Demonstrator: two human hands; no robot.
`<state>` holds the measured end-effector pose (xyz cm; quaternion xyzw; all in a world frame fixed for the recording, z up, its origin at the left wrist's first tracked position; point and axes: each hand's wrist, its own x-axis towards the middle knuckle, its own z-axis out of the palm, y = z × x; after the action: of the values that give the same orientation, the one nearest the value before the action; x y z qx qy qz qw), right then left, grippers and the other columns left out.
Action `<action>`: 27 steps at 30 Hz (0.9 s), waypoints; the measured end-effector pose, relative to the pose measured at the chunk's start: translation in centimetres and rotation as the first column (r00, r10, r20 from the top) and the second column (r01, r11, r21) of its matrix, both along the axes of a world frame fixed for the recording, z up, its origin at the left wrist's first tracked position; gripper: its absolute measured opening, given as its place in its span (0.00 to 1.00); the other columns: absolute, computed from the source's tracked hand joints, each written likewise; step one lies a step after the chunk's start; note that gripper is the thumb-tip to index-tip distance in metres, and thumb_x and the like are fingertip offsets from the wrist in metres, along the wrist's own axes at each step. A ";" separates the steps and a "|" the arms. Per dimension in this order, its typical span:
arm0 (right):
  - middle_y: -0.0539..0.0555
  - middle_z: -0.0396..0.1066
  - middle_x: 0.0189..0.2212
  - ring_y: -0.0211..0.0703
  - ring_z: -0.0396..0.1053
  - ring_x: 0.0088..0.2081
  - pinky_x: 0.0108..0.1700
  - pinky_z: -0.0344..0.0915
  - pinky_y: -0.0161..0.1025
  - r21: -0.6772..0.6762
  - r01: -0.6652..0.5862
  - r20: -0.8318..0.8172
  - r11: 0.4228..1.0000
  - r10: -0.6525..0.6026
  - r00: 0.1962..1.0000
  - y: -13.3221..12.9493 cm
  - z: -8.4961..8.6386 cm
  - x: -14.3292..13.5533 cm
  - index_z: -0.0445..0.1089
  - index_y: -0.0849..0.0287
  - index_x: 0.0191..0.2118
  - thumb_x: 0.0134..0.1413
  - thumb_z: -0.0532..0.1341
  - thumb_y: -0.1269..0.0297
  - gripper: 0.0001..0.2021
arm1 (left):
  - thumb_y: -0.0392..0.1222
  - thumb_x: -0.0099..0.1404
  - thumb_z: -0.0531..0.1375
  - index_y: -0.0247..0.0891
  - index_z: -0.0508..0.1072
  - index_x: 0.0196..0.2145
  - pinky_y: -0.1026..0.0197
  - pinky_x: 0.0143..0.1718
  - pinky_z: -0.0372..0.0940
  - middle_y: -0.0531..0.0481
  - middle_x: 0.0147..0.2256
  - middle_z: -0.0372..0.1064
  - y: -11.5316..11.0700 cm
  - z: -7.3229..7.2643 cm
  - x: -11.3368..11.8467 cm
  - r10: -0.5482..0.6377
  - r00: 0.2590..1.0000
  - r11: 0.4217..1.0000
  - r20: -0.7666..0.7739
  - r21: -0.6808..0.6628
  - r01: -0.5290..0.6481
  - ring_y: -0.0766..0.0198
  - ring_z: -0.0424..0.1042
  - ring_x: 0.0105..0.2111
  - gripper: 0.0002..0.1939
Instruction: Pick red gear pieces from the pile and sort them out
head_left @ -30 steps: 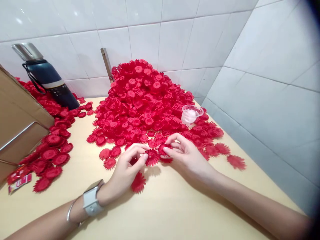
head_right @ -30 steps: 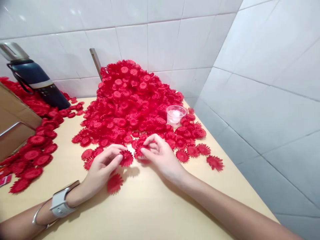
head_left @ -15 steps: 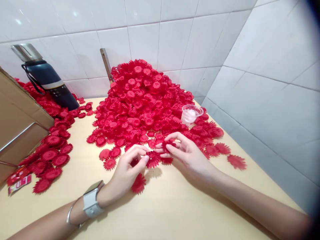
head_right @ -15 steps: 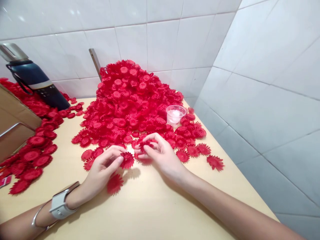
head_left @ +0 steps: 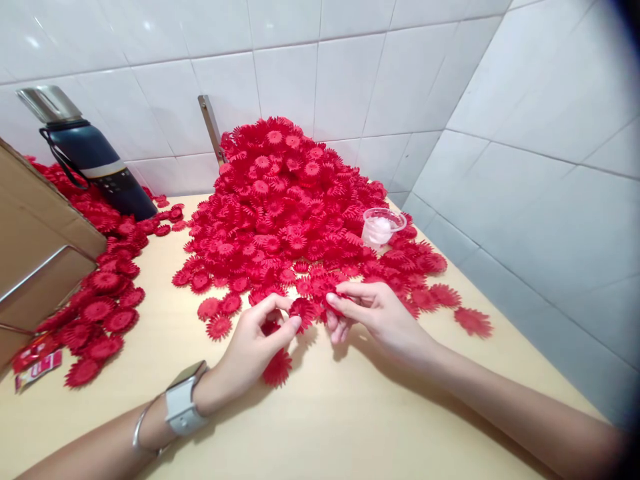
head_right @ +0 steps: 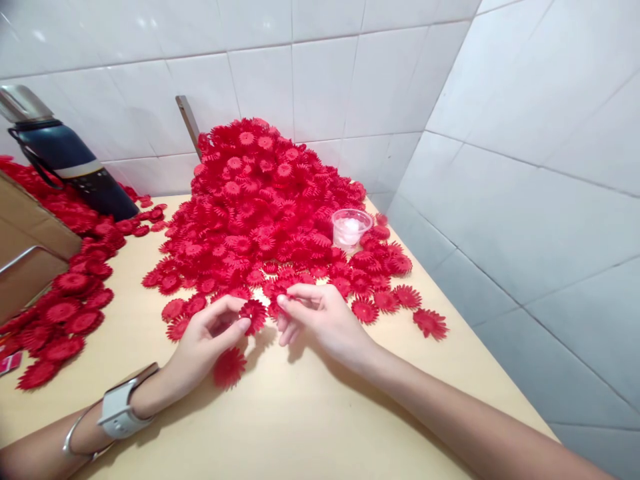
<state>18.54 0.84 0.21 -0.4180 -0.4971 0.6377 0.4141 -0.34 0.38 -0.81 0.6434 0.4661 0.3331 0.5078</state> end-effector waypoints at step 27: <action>0.50 0.68 0.21 0.34 0.66 0.23 0.26 0.62 0.32 0.015 -0.295 0.119 0.955 0.291 0.949 -0.4 0.5 -0.2 0.66 0.61 0.28 0.56 0.54 0.60 0.11 | 0.43 0.59 0.57 0.36 0.70 0.30 0.66 0.29 0.61 0.53 0.27 0.68 0.2 0.7 0.3 -0.006 1.000 0.999 -0.016 0.034 0.007 0.66 0.66 0.28 0.07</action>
<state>18.38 0.47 0.72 -0.3690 -0.5871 0.6587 0.2921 -0.07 0.59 -0.12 0.6562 0.4623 0.3342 0.4940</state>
